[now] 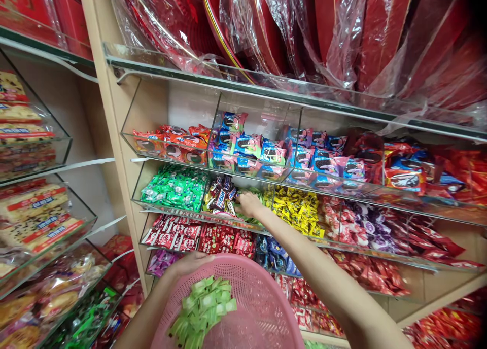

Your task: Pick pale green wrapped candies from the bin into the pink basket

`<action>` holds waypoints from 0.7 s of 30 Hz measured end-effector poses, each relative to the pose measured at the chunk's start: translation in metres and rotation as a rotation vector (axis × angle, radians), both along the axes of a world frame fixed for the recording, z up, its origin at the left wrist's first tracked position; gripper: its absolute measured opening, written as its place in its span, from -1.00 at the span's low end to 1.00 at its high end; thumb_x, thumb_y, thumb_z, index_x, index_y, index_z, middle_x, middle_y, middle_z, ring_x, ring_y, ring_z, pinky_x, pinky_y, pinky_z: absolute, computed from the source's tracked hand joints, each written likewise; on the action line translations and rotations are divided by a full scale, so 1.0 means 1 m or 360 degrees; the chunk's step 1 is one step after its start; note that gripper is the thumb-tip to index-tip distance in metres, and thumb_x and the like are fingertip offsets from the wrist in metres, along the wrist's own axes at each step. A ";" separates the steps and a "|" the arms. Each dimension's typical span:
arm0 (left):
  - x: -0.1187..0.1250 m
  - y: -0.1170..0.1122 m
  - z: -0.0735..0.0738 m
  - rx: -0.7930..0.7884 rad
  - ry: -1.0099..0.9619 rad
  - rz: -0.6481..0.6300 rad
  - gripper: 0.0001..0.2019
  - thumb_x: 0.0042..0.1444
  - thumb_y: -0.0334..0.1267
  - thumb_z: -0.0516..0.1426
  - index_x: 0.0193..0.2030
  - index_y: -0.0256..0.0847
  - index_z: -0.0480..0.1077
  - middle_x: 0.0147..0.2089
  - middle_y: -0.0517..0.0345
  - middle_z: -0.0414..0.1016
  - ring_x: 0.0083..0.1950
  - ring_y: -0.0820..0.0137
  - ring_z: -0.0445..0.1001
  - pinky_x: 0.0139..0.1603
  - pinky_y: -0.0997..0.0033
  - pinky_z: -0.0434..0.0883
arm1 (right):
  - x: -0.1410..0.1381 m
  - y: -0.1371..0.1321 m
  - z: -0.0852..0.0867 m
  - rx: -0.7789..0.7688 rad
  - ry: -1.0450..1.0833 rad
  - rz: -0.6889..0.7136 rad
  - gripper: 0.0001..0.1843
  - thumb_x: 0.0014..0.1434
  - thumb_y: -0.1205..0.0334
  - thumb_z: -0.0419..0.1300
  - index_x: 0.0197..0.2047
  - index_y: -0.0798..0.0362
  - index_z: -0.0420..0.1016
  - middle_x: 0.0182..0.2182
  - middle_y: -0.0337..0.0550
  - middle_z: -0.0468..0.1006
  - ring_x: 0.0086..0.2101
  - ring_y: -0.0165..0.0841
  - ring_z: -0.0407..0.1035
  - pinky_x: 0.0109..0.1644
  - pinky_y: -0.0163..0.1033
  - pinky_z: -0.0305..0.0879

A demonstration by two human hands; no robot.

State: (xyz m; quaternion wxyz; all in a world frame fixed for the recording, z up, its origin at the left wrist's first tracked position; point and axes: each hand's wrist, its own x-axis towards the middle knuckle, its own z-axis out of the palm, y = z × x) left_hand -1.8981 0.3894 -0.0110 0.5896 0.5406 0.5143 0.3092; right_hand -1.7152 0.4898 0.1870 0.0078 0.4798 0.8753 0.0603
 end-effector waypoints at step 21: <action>-0.006 0.003 -0.009 0.0047 0.0067 -0.0041 -0.39 -0.09 0.22 0.12 -0.26 -0.41 0.48 -0.36 0.01 0.47 -0.39 0.37 0.36 -0.35 0.44 0.24 | -0.002 0.000 0.005 -0.0201 0.0248 -0.0261 -0.76 0.02 0.19 0.22 -0.22 0.09 0.49 -0.18 -0.05 0.53 -0.21 -0.34 0.41 -0.25 -0.36 0.25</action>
